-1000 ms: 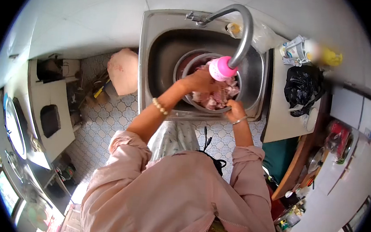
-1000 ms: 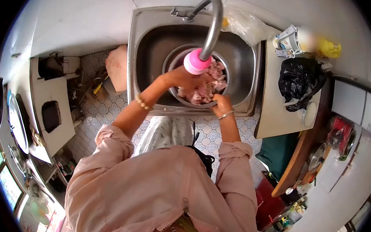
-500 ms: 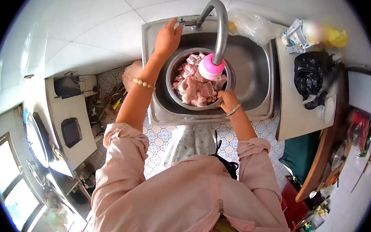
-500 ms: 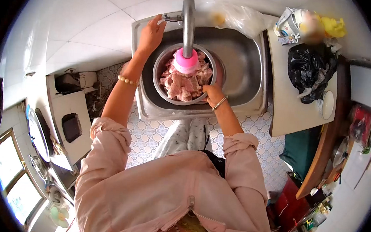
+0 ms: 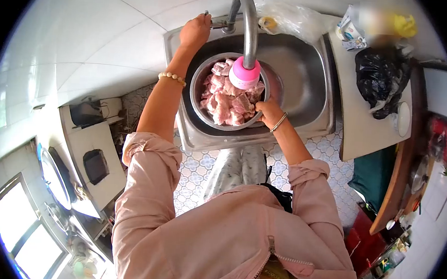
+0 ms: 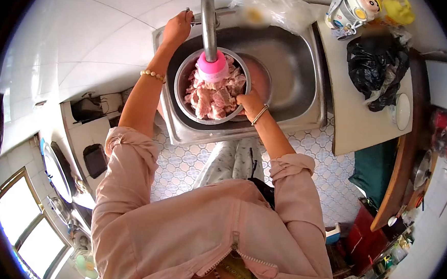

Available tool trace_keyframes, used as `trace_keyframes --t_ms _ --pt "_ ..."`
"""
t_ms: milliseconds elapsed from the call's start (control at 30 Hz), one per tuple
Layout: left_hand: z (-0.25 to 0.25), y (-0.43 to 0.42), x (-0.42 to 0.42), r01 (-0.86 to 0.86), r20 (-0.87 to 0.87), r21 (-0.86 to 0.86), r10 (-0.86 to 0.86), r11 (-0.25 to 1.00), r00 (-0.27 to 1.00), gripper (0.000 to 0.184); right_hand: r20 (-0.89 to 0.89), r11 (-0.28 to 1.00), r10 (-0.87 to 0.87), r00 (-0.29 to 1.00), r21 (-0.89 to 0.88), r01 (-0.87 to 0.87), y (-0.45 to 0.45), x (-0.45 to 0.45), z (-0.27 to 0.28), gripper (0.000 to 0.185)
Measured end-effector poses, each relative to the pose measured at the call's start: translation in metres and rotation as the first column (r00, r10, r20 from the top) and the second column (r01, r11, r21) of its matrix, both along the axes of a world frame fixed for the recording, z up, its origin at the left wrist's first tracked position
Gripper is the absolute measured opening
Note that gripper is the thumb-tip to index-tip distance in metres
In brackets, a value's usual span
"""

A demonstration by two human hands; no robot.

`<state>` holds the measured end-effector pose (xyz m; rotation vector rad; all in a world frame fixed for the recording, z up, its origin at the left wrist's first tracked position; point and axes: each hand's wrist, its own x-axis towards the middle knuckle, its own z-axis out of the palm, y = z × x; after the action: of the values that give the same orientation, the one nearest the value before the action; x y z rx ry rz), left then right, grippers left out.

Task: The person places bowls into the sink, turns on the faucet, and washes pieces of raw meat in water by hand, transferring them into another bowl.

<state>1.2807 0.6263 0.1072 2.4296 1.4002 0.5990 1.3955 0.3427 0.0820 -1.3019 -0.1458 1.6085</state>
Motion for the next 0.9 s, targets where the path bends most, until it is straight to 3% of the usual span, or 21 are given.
trace_keyframes --t_ms 100,167,267,333,400,433,467,500,533,567,600,633,667,700,767,900 --pt "0.004 0.000 0.005 -0.022 -0.047 -0.062 0.019 0.998 0.999 0.040 -0.047 1.000 0.005 0.999 0.019 -0.004 0.000 -0.001 -0.006 0.061" --pt "0.008 0.000 0.008 -0.040 -0.065 -0.093 0.034 0.995 0.997 0.040 -0.006 1.000 -0.008 1.000 0.011 0.008 -0.002 -0.002 -0.005 0.048" --pt "0.015 -0.006 0.002 -0.061 -0.093 -0.158 0.046 0.986 0.995 0.042 0.018 0.999 -0.021 1.000 0.034 0.020 -0.008 -0.001 -0.010 0.047" --pt "0.019 -0.021 -0.017 0.130 0.173 -0.135 -0.106 0.982 0.979 0.041 -0.012 1.000 -0.024 1.000 0.014 0.025 -0.012 0.000 -0.003 0.051" --pt "-0.008 -0.037 -0.047 0.091 0.261 -0.063 -0.072 0.994 0.963 0.038 -0.046 0.999 -0.023 0.999 -0.030 0.021 -0.015 0.002 0.009 0.053" --pt "0.000 -0.063 -0.058 0.058 0.381 -0.227 0.034 0.972 0.924 0.039 -0.043 0.999 -0.027 0.999 -0.025 0.026 -0.017 0.006 0.005 0.053" --pt "0.008 -0.092 -0.071 0.048 0.472 -0.393 0.156 0.918 0.868 0.040 -0.052 0.999 -0.039 0.998 -0.011 0.039 -0.023 0.010 -0.005 0.052" --pt "-0.018 -0.103 -0.093 0.066 0.434 -0.448 0.153 0.892 0.888 0.041 -0.063 0.999 -0.053 0.997 0.003 0.054 -0.029 0.012 -0.014 0.051" --pt "-0.037 -0.132 -0.104 0.051 0.541 -0.483 0.252 0.874 0.802 0.045 -0.047 0.998 -0.055 0.997 0.018 0.056 -0.033 0.016 -0.021 0.049" --pt "-0.035 -0.157 -0.109 0.090 0.480 -0.612 0.279 0.785 0.831 0.052 -0.048 0.998 -0.059 0.997 0.017 0.060 -0.035 0.017 -0.018 0.049" --pt "-0.036 -0.187 -0.108 0.086 0.476 -0.730 0.414 0.678 0.776 0.057 -0.058 0.996 -0.082 0.995 0.030 0.083 -0.037 0.018 -0.010 0.049" --pt "-0.011 -0.208 -0.101 0.243 0.469 -0.863 0.521 0.444 0.713 0.054 -0.067 0.993 -0.102 0.992 0.045 0.105 -0.037 0.018 -0.006 0.049" --pt "-0.013 -0.224 -0.098 0.226 0.342 -0.939 0.621 0.260 0.705 0.049 -0.087 0.994 -0.100 0.991 0.038 0.103 -0.039 0.019 -0.009 0.052" --pt "-0.014 -0.233 -0.091 0.279 0.262 -0.955 0.740 0.104 0.620 0.045 -0.088 0.994 -0.099 0.991 0.039 0.103 -0.039 0.019 -0.006 0.052" --pt "-0.014 -0.245 -0.074 0.367 0.308 -0.922 0.800 0.119 0.515 0.039 -0.070 0.992 -0.121 0.990 0.027 0.123 -0.041 0.016 0.001 0.055" --pt "-0.038 -0.242 -0.068 0.435 0.354 -0.891 0.804 0.134 0.478 0.041 -0.046 0.980 -0.185 0.982 0.065 0.188 -0.048 0.009 0.009 0.053"
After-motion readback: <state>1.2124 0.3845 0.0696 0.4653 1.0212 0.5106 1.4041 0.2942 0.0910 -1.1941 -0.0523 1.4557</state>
